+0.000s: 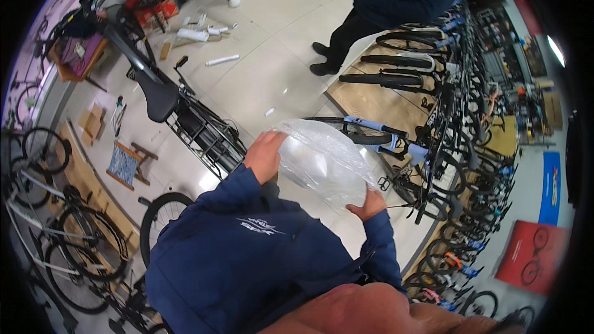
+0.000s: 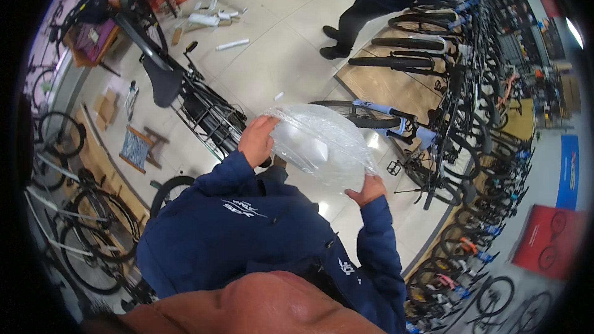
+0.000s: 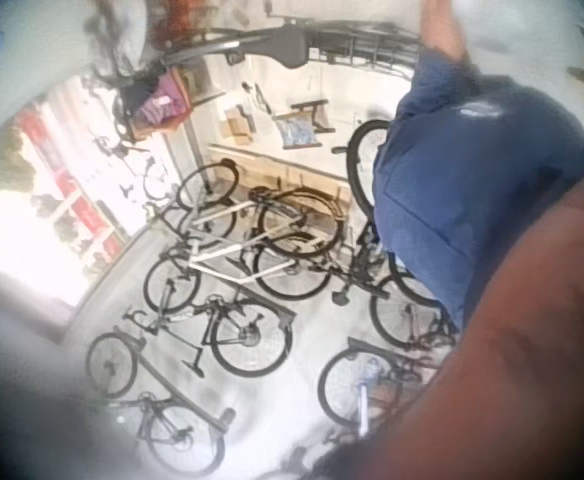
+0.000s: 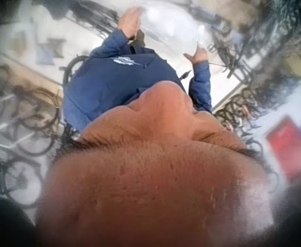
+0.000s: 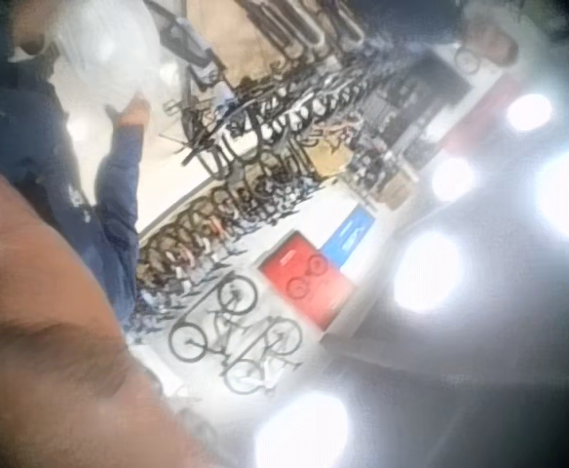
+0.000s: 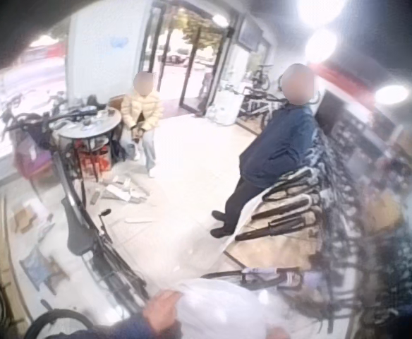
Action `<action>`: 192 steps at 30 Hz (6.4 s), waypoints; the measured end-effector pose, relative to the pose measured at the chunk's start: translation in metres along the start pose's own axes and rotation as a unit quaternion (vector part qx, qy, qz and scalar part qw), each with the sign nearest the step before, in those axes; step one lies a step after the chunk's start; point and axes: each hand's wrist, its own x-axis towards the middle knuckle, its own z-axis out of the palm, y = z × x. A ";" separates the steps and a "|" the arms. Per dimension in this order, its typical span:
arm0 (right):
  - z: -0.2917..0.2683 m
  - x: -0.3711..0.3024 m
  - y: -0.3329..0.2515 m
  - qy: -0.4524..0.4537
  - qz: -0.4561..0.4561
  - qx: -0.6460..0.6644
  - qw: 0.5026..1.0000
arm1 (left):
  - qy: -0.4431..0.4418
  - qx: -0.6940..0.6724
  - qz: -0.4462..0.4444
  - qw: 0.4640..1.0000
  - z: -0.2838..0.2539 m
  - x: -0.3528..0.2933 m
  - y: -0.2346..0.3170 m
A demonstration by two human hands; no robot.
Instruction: The person attaches the front wheel to a bicycle, then uses a cordless drill and wrench to tighten components. They then unpack bubble wrap and foam pieces from a plastic bag, handling several white foam parts and cardboard pieces.
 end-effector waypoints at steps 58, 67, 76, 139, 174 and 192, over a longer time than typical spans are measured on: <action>-0.037 0.977 -0.260 -0.243 -0.429 -0.142 0.858 | 0.227 -0.008 -0.487 0.843 -0.084 0.413 -0.321; -0.049 1.030 -0.222 -0.296 -0.320 -0.185 0.881 | 0.158 -0.117 -0.496 0.846 -0.073 0.485 -0.345; -0.050 1.027 -0.232 -0.345 -0.294 -0.157 0.878 | 0.164 -0.125 -0.463 0.862 -0.089 0.482 -0.394; 0.623 1.355 -0.361 -0.041 -0.201 0.042 0.978 | 0.527 -0.109 -0.332 0.774 -0.021 0.446 -0.790; 0.482 1.096 -0.641 -0.273 -0.622 0.318 0.661 | 0.569 -0.064 -0.421 0.703 -0.046 0.402 -0.898; 0.428 1.215 -0.557 -0.188 -0.647 -0.182 0.716 | 0.519 -0.038 -0.413 0.748 -0.037 0.436 -0.914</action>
